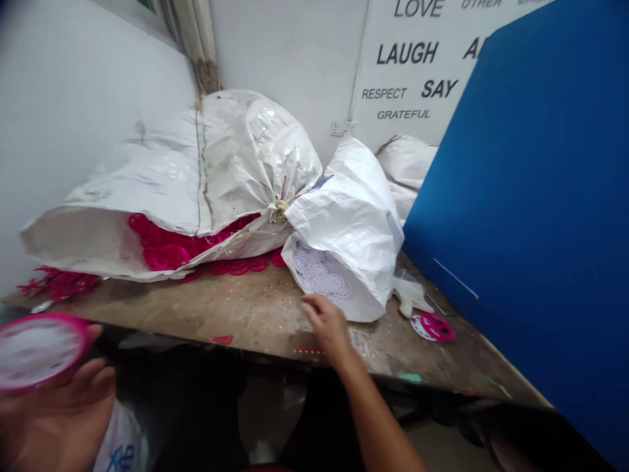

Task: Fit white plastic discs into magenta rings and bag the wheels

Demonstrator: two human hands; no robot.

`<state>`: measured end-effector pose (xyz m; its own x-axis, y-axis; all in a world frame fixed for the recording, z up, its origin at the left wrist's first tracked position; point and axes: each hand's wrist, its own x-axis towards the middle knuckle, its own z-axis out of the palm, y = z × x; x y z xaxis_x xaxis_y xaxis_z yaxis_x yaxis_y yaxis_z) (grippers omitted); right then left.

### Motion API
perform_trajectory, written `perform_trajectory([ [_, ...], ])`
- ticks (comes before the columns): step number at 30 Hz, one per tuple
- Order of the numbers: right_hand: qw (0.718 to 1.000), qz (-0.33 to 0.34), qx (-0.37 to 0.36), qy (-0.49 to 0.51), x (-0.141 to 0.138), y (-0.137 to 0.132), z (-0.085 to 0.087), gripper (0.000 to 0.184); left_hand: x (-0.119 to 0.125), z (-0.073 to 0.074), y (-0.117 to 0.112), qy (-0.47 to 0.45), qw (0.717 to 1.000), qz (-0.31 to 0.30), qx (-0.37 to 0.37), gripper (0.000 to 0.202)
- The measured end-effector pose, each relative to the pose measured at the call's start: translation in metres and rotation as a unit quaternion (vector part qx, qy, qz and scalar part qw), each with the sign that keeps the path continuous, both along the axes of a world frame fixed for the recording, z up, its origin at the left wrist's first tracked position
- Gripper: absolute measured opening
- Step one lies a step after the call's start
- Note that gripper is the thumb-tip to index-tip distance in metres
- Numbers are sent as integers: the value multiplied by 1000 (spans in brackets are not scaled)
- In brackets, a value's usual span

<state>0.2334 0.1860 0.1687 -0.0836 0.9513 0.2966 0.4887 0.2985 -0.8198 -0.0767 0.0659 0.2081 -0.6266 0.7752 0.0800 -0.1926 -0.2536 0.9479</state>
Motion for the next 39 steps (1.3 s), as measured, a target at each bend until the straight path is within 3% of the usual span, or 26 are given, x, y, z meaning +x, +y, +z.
perform_trajectory([
  [2, 988, -96, -12, -121, 35, 12, -10, 31, -4, 1, 5, 25, 999, -32, 29, 70],
  [4, 957, -159, -39, -240, 58, 22, -21, 36, 7, -13, 34, 109, 989, -103, -13, 74],
  [5, 943, -169, -51, -281, 64, 25, -25, 39, 14, -24, 56, 175, 974, -138, -47, 64],
  [7, 930, -157, -67, -324, 66, 30, -32, 44, 25, -46, 107, 328, 931, -143, -75, 40],
  [9, 935, -134, -79, -319, 62, 34, -36, 46, 27, -62, 155, 416, 897, -117, -87, 29],
  [12, 958, -101, -94, -253, 60, 43, -42, 51, 18, -69, 208, 437, 889, -104, -92, 21],
  [16, 983, -87, -102, -128, 65, 49, -47, 50, 4, -65, 236, 421, 892, -125, -104, 12],
  [20, 990, -83, -103, 56, 44, 37, -31, 52, 13, -63, 217, 359, 916, -156, -93, 6],
  [24, 970, -2, -84, 227, -12, 23, -1, 50, 54, -57, 159, 233, 937, -242, -92, 19],
  [27, 978, 37, -32, 203, -49, 17, 6, 41, 86, -48, 118, -18, 938, -334, -91, 26],
  [29, 993, 39, 18, 113, -62, 12, 2, 36, 98, -45, 102, -127, 927, -343, -84, 32],
  [31, 996, 40, 67, 35, -66, 6, -4, 33, 102, -45, 94, -102, 936, -325, -85, 36],
  [34, 992, 88, 93, 16, -65, 0, -9, 29, 98, -48, 89, 17, 947, -311, -84, 37],
  [37, 989, 132, 57, 36, -64, -3, -7, 26, 96, -49, 85, 126, 950, -280, -58, 31],
  [39, 990, 126, 25, 59, -64, -3, -5, 25, 97, -47, 82, 148, 951, -268, -45, 30],
])
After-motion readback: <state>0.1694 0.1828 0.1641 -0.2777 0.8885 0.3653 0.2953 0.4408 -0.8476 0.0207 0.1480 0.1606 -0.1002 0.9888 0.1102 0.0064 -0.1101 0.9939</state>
